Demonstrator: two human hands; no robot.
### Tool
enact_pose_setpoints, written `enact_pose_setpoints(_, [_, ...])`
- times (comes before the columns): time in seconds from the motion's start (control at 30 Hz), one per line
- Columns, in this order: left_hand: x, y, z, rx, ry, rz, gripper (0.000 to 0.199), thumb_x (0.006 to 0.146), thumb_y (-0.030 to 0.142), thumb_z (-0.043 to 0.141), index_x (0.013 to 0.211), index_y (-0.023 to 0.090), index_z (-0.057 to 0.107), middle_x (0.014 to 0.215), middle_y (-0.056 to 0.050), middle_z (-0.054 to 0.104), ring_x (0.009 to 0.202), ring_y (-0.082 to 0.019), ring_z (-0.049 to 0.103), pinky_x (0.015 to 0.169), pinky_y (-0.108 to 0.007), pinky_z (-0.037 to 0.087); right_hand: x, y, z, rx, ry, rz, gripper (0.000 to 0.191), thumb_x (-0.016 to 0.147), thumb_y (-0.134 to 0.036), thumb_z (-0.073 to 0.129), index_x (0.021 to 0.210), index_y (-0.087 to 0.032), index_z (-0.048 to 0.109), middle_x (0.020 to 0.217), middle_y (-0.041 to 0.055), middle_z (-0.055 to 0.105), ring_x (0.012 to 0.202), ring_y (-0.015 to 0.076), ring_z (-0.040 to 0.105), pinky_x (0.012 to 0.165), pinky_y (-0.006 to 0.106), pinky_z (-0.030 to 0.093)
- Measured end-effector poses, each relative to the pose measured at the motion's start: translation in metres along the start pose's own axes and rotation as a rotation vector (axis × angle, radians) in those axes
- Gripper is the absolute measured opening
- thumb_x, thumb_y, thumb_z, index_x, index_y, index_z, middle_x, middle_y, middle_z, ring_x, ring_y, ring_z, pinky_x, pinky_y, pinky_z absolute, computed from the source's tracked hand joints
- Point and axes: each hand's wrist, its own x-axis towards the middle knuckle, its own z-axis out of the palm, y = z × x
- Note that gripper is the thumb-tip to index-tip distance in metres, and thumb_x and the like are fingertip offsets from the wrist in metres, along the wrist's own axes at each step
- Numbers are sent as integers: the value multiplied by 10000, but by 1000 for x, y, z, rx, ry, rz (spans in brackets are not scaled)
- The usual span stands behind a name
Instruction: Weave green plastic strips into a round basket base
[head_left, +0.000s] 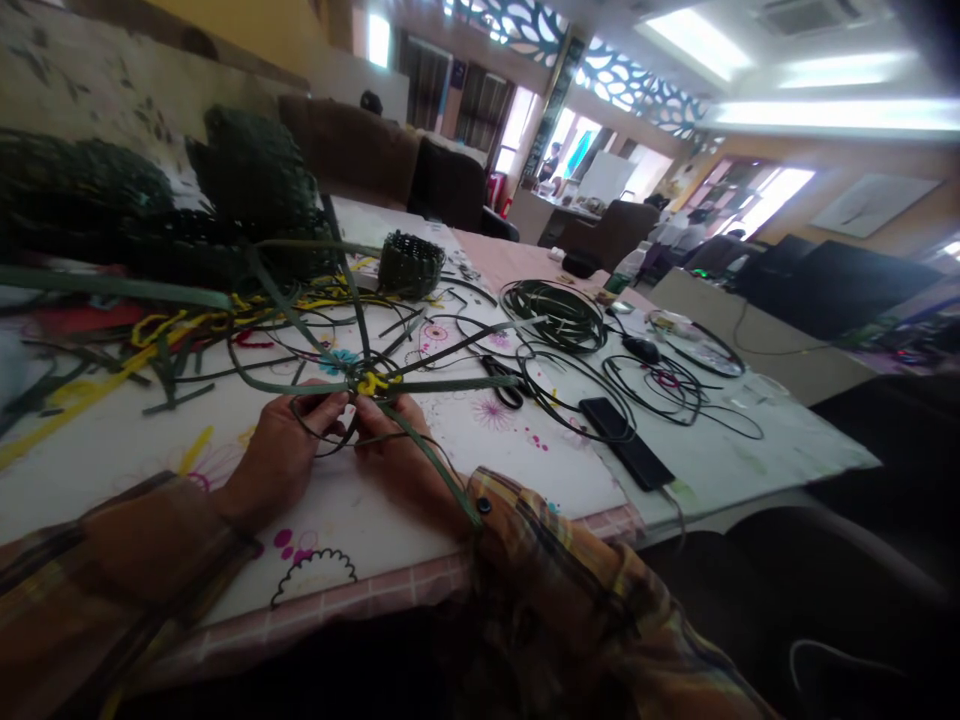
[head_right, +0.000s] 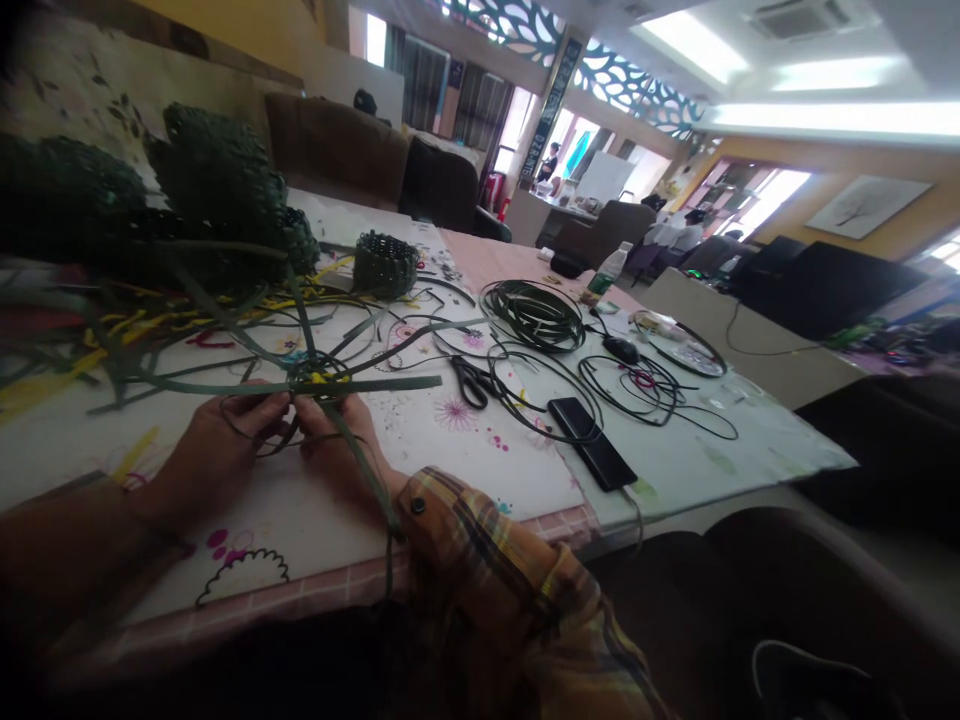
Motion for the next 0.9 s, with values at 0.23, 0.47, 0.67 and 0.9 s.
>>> enact_pose_setpoints(0.23, [-2, 6, 2, 44, -45, 40, 279, 815, 565, 820, 659, 365, 705, 679, -39, 632, 650, -287, 588, 645, -478, 548, 0, -5, 1, 43, 35, -1, 350, 844, -497, 779, 746, -236, 569, 590, -84, 465, 509, 82, 417, 467, 229, 414])
enact_pose_setpoints(0.47, [4, -3, -5, 101, -47, 52, 193, 822, 566, 822, 760, 387, 786, 709, -41, 707, 658, -300, 637, 641, -479, 549, 4, -7, -1, 37, 65, 72, 288, 860, -440, 756, 771, -246, 563, 537, -98, 484, 431, 78, 385, 439, 238, 456])
enact_pose_setpoints(0.67, [13, -6, -13, 228, -79, 238, 290, 907, 526, 750, 676, 355, 711, 664, -34, 643, 660, -276, 631, 634, -440, 558, 6, -6, -4, 105, 60, 76, 286, 820, -408, 775, 756, -243, 552, 542, -98, 524, 399, 72, 396, 435, 245, 495])
enact_pose_setpoints(0.9, [20, -12, -16, 309, 57, 509, 369, 912, 474, 764, 645, 231, 686, 811, -32, 693, 715, -179, 637, 616, -292, 533, 6, -9, -5, 119, 51, 116, 362, 847, -471, 805, 792, -247, 527, 559, -103, 546, 403, 69, 409, 456, 238, 517])
